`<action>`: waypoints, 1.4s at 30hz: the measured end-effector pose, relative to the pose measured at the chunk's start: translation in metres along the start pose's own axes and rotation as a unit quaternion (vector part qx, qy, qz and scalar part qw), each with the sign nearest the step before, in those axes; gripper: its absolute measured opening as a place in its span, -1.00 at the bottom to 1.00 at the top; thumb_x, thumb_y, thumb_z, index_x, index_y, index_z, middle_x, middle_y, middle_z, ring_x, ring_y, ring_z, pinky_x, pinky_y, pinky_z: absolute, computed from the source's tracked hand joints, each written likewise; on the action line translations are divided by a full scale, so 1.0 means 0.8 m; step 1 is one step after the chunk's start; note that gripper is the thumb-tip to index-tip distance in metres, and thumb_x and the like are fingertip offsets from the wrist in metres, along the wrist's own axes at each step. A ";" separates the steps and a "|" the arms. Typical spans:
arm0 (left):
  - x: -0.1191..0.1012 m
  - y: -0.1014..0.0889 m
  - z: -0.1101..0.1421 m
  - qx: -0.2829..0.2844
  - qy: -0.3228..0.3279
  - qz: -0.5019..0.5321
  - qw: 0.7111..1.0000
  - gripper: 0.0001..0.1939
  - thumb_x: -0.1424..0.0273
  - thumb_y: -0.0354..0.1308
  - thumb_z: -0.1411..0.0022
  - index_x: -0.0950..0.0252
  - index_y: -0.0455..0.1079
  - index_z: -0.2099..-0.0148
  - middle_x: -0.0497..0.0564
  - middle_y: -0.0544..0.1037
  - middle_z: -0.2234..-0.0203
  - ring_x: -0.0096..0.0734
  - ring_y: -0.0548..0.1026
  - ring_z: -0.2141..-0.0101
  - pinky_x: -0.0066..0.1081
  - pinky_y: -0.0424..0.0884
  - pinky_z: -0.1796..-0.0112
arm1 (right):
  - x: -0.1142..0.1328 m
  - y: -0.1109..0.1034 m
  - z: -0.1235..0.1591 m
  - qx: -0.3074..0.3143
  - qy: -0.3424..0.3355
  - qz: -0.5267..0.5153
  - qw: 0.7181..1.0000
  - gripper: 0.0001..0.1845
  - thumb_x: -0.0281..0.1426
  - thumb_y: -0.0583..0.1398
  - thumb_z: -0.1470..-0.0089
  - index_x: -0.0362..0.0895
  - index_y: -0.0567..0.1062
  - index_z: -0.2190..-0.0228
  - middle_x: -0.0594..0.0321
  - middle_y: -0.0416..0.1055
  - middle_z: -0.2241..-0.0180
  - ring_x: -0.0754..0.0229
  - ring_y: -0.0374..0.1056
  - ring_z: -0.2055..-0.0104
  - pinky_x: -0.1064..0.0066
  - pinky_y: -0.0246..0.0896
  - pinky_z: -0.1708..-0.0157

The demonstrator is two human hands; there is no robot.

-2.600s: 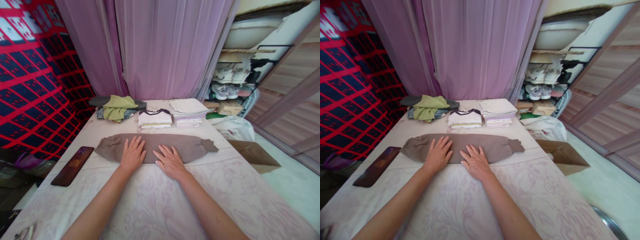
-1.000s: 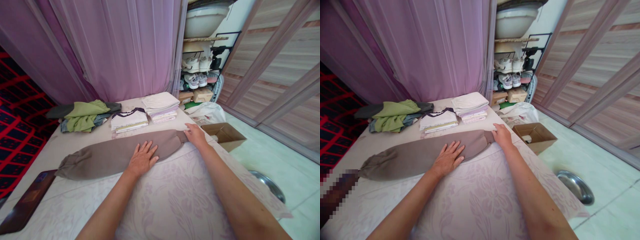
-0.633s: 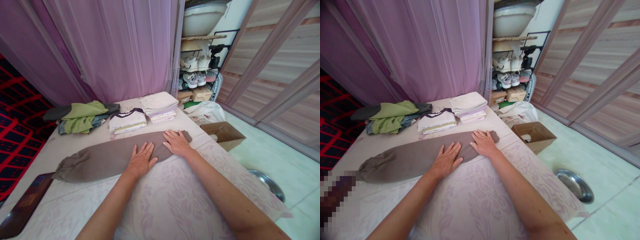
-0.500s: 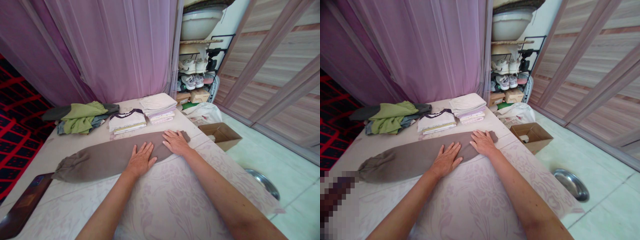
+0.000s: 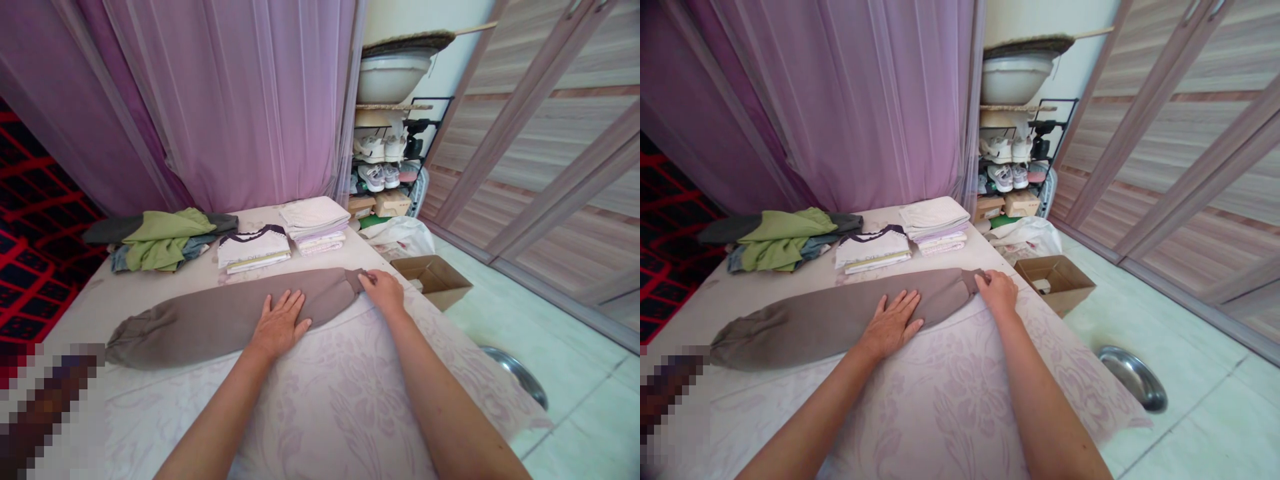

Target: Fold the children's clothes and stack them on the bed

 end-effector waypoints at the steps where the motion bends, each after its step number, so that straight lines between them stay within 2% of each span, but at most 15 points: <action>1: 0.000 0.000 0.000 -0.001 0.000 -0.001 1.000 -0.37 0.05 -0.26 -0.34 0.17 -0.09 -0.36 0.01 0.00 -0.32 -0.15 -0.06 -0.30 0.11 -0.21 -0.21 | 0.001 0.000 -0.005 0.010 0.004 -0.002 1.000 -0.64 -0.13 0.11 -0.08 -0.07 0.55 0.22 0.13 0.53 0.24 0.01 0.38 0.15 0.26 0.20 0.21; 5: 0.001 0.002 -0.001 -0.004 -0.001 -0.001 1.000 -0.37 0.04 -0.26 -0.34 0.16 -0.08 -0.36 0.01 0.00 -0.32 -0.15 -0.06 -0.30 0.11 -0.21 -0.21 | 0.003 -0.001 -0.022 0.026 -0.020 -0.001 0.999 -0.78 -0.25 0.15 -0.05 -0.02 0.56 0.29 0.22 0.53 0.28 0.09 0.39 0.20 0.34 0.18 0.27; 9: 0.001 0.003 -0.001 -0.005 0.001 -0.004 1.000 -0.39 0.04 -0.26 -0.34 0.11 -0.08 -0.36 -0.02 0.00 -0.32 -0.13 -0.06 -0.30 0.13 -0.23 -0.21 | 0.002 0.001 -0.031 -0.014 -0.079 0.007 0.997 -0.78 -0.29 0.11 -0.09 -0.03 0.55 0.32 0.20 0.50 0.31 0.12 0.38 0.24 0.36 0.17 0.27; 13: 0.002 0.004 -0.002 0.002 0.005 -0.003 1.000 -0.43 0.04 -0.26 -0.35 0.02 -0.02 -0.34 -0.06 -0.02 -0.32 -0.11 -0.07 -0.30 0.18 -0.23 -0.19 | -0.002 0.014 -0.029 -0.001 -0.053 0.010 0.999 -0.79 -0.30 0.10 -0.11 -0.04 0.53 0.29 0.19 0.50 0.28 0.14 0.39 0.23 0.39 0.19 0.29; 15: 0.002 0.005 -0.002 0.000 0.007 -0.002 1.000 -0.45 0.04 -0.26 -0.35 -0.01 0.00 -0.33 -0.06 -0.01 -0.32 -0.11 -0.07 -0.30 0.18 -0.23 -0.19 | -0.004 0.018 -0.026 -0.012 -0.036 0.010 0.999 -0.74 -0.28 0.10 -0.12 -0.05 0.50 0.19 0.16 0.50 0.26 0.13 0.40 0.21 0.38 0.20 0.28; 18: 0.003 0.006 -0.002 -0.007 0.009 0.001 1.000 -0.45 0.04 -0.25 -0.35 -0.01 0.01 -0.32 -0.05 0.00 -0.32 -0.11 -0.07 -0.30 0.17 -0.25 -0.19 | -0.007 0.017 -0.025 -0.013 0.008 0.022 1.000 -0.58 -0.12 0.06 -0.12 -0.11 0.48 0.13 0.07 0.52 0.27 0.07 0.42 0.20 0.33 0.23 0.29; 21: 0.003 0.007 -0.002 -0.008 0.008 0.005 1.000 -0.45 0.04 -0.24 -0.34 -0.01 0.02 -0.32 -0.05 -0.01 -0.32 -0.11 -0.08 -0.30 0.17 -0.25 -0.19 | -0.011 0.011 -0.031 0.050 0.053 0.032 0.997 -0.44 0.10 0.08 0.00 -0.10 0.56 0.33 0.04 0.53 0.35 0.00 0.44 0.28 0.29 0.24 0.37; 25: 0.002 0.004 0.000 -0.003 0.007 0.014 1.000 -0.45 0.03 -0.25 -0.34 -0.01 0.02 -0.32 -0.05 -0.01 -0.32 -0.12 -0.07 -0.30 0.19 -0.23 -0.19 | -0.015 0.008 -0.042 0.125 0.065 -0.049 0.989 -0.52 0.08 0.20 0.15 -0.09 0.48 0.64 0.12 0.47 0.55 0.01 0.42 0.41 0.32 0.21 0.49; 28: 0.001 0.003 0.001 -0.006 0.009 0.018 1.000 -0.44 0.03 -0.26 -0.34 0.00 0.02 -0.32 -0.05 -0.01 -0.32 -0.11 -0.07 -0.30 0.18 -0.24 -0.19 | -0.015 0.008 -0.042 0.152 0.113 -0.228 0.955 -0.62 -0.05 0.26 0.18 -0.10 0.42 0.67 0.22 0.41 0.64 0.09 0.39 0.48 0.37 0.22 0.55; 31: 0.002 0.005 0.001 -0.011 0.010 0.020 1.000 -0.44 0.02 -0.27 -0.34 0.00 0.02 -0.32 -0.05 -0.01 -0.33 -0.11 -0.08 -0.30 0.17 -0.25 -0.19 | -0.004 0.010 -0.030 0.172 0.137 -0.397 0.891 -0.70 -0.13 0.26 0.13 -0.10 0.47 0.44 0.19 0.52 0.46 0.15 0.43 0.42 0.40 0.31 0.50; 33: 0.002 0.006 0.000 -0.012 0.008 0.021 1.000 -0.44 0.02 -0.27 -0.34 0.00 0.02 -0.32 -0.06 0.00 -0.32 -0.11 -0.07 -0.30 0.18 -0.24 -0.19 | 0.007 0.012 -0.018 0.180 0.120 -0.474 0.854 -0.67 -0.15 0.26 0.12 -0.07 0.46 0.30 0.18 0.54 0.34 0.17 0.45 0.38 0.39 0.36 0.47; 35: 0.003 0.006 0.000 -0.013 0.007 0.025 1.000 -0.43 0.01 -0.27 -0.33 -0.01 0.03 -0.32 -0.06 0.00 -0.32 -0.11 -0.07 -0.30 0.18 -0.23 -0.19 | 0.019 0.016 -0.004 0.150 0.110 -0.538 0.822 -0.58 -0.17 0.28 0.15 -0.02 0.43 0.20 0.19 0.54 0.27 0.15 0.46 0.35 0.38 0.38 0.46; 39: 0.002 0.006 0.001 -0.014 0.008 0.033 0.999 -0.43 0.00 -0.28 -0.33 -0.01 0.02 -0.32 -0.05 0.00 -0.32 -0.11 -0.07 -0.30 0.20 -0.25 -0.18 | 0.044 0.029 0.022 0.053 0.108 -0.593 0.796 -0.43 -0.17 0.27 0.17 -0.01 0.36 0.06 0.17 0.51 0.14 0.09 0.47 0.22 0.33 0.41 0.35; 42: 0.002 0.006 0.001 -0.014 0.010 0.037 0.999 -0.42 0.00 -0.28 -0.33 0.00 0.02 -0.32 -0.05 0.00 -0.32 -0.11 -0.07 -0.30 0.21 -0.25 -0.18 | 0.067 0.040 0.036 0.018 0.073 -0.597 0.798 -0.39 -0.20 0.27 0.20 -0.08 0.35 0.06 0.11 0.48 0.07 0.08 0.43 0.08 0.27 0.37 0.17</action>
Point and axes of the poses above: each hand's wrist, its own z-axis away from the middle knuckle, its own y-axis out of the palm, x = y × z, the point moved 2 cm from there along -z, towards the middle knuckle
